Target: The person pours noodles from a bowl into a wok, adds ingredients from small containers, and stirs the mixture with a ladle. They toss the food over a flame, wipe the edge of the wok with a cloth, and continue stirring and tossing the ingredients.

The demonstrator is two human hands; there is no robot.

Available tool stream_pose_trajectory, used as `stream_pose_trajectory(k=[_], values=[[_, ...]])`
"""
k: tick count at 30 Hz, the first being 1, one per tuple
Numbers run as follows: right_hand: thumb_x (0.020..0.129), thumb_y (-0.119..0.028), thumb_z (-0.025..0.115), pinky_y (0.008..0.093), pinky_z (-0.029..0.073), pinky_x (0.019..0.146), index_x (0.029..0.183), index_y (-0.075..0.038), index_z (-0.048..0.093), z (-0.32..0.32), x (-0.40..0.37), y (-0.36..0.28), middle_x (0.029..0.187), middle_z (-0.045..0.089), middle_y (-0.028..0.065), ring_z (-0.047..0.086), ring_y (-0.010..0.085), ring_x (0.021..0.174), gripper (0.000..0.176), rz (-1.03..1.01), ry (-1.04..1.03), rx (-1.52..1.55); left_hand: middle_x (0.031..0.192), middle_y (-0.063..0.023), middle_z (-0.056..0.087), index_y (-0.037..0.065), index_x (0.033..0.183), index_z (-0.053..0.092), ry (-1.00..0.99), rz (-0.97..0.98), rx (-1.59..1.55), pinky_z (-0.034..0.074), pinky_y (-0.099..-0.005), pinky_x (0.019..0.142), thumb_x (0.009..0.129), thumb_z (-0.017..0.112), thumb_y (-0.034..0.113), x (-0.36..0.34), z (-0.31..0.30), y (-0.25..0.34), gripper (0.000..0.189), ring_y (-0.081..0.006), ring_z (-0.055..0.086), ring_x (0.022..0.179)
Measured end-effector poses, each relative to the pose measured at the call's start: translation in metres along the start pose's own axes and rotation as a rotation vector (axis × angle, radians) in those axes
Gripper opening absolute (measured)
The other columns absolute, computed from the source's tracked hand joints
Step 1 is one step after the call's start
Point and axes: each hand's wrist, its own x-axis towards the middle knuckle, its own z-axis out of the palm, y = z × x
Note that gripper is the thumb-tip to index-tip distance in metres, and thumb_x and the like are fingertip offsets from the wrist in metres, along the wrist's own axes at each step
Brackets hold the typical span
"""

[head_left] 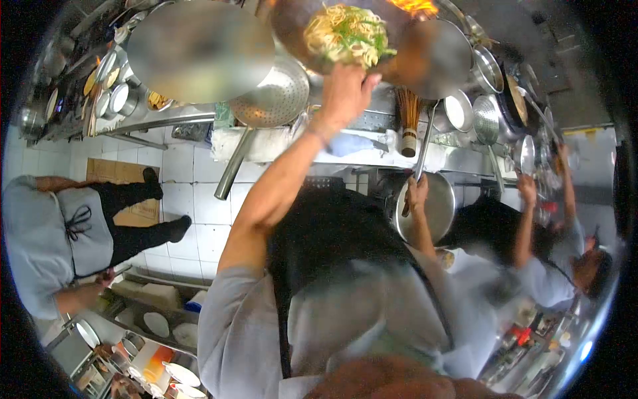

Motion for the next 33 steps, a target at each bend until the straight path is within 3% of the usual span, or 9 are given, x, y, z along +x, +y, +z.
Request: stream_pose_trajectory(k=[8, 12, 14, 16, 20, 25, 29, 30, 33], values=[[0.091, -0.017, 0.061, 0.0257, 0.034, 0.033, 0.093, -0.009, 0.043, -0.004, 0.011, 0.021, 0.057, 0.043, -0.0019, 0.042, 0.0095, 0.038, 0.019, -0.025, 0.017, -0.161, 0.070, -0.0203, 0.065, -0.001, 0.067, 0.063, 0.014, -0.042, -0.003, 0.048, -0.0492, 0.067, 0.091, 0.064, 0.031, 0.019, 0.021, -0.014, 0.041, -0.0356, 0.063, 0.068], [0.085, -0.017, 0.064, 0.0370, 0.048, 0.080, 0.111, 0.003, 0.057, -0.001, 0.005, -0.012, 0.095, 0.062, 0.0125, 0.057, 0.0220, 0.087, 0.033, 0.028, 0.035, -0.012, 0.084, -0.0182, 0.066, 0.001, 0.078, 0.068, -0.001, 0.032, -0.019, 0.046, -0.0540, 0.073, 0.095, 0.058, 0.040, -0.026, 0.018, -0.003, 0.043, -0.0356, 0.061, 0.087], [0.089, -0.012, 0.061, 0.0287, 0.041, 0.047, 0.110, -0.004, 0.052, -0.001, 0.003, -0.002, 0.072, 0.049, 0.0011, 0.047, 0.0114, 0.055, 0.024, -0.028, 0.065, -0.126, 0.086, -0.0189, 0.066, 0.001, 0.079, 0.068, -0.020, -0.025, -0.012, 0.046, -0.0539, 0.073, 0.094, 0.059, 0.039, -0.025, 0.028, -0.005, 0.043, -0.0359, 0.061, 0.089], [0.090, -0.014, 0.060, 0.0307, 0.040, 0.040, 0.112, -0.004, 0.046, -0.005, 0.000, -0.030, 0.068, 0.049, 0.0022, 0.046, 0.0139, 0.047, 0.028, 0.251, -0.039, -0.043, 0.089, -0.0190, 0.067, 0.001, 0.080, 0.069, -0.072, -0.068, 0.012, 0.046, -0.0533, 0.074, 0.094, 0.059, 0.039, 0.002, 0.037, -0.018, 0.042, -0.0364, 0.061, 0.092], [0.093, -0.018, 0.057, 0.0330, 0.041, 0.035, 0.110, -0.006, 0.038, -0.001, 0.003, -0.048, 0.065, 0.052, 0.0065, 0.050, 0.0180, 0.043, 0.028, 0.201, -0.057, -0.098, 0.091, -0.0186, 0.069, 0.002, 0.079, 0.069, 0.015, -0.043, 0.041, 0.046, -0.0520, 0.076, 0.093, 0.059, 0.039, 0.023, 0.041, -0.039, 0.040, -0.0375, 0.062, 0.093], [0.094, -0.022, 0.055, 0.0362, 0.046, 0.039, 0.110, -0.008, 0.034, 0.004, 0.002, -0.044, 0.069, 0.056, 0.0117, 0.058, 0.0223, 0.049, 0.030, 0.311, -0.049, -0.386, 0.149, -0.0111, 0.041, 0.018, 0.138, 0.053, 0.043, 0.021, 0.133, 0.036, -0.0642, 0.097, 0.092, 0.062, 0.025, -0.029, 0.015, -0.029, 0.048, -0.0352, 0.038, 0.132], [0.093, -0.023, 0.056, 0.0391, 0.048, 0.044, 0.113, -0.007, 0.033, -0.010, 0.026, 0.030, 0.072, 0.057, 0.0145, 0.058, 0.0257, 0.051, 0.035, 0.163, -0.047, -0.647, 0.106, -0.0197, 0.068, 0.005, 0.120, 0.064, -0.257, -0.020, -0.329, 0.049, -0.0429, 0.092, 0.092, 0.060, 0.017, -0.159, -0.037, -0.027, 0.031, -0.0341, 0.065, 0.101], [0.093, -0.023, 0.056, 0.0393, 0.048, 0.045, 0.114, -0.006, 0.033, -0.010, 0.027, 0.031, 0.072, 0.057, 0.0150, 0.057, 0.0261, 0.051, 0.036, 0.137, -0.060, -0.687, 0.092, -0.0201, 0.069, 0.004, 0.105, 0.069, -0.689, -0.338, -0.376, 0.053, -0.0390, 0.080, 0.093, 0.063, 0.021, -0.187, -0.054, -0.039, 0.022, -0.0306, 0.069, 0.089], [0.090, -0.023, 0.058, 0.0495, 0.048, 0.071, 0.115, -0.004, 0.035, -0.005, 0.025, -0.008, 0.089, 0.062, 0.0264, 0.061, 0.0443, 0.083, 0.039, 0.356, -0.059, -0.509, 0.073, -0.0144, 0.067, 0.002, 0.093, 0.069, -0.472, -0.286, -0.392, 0.052, -0.0338, 0.061, 0.094, 0.065, 0.015, -0.266, -0.143, -0.050, 0.014, -0.0195, 0.068, 0.067]])
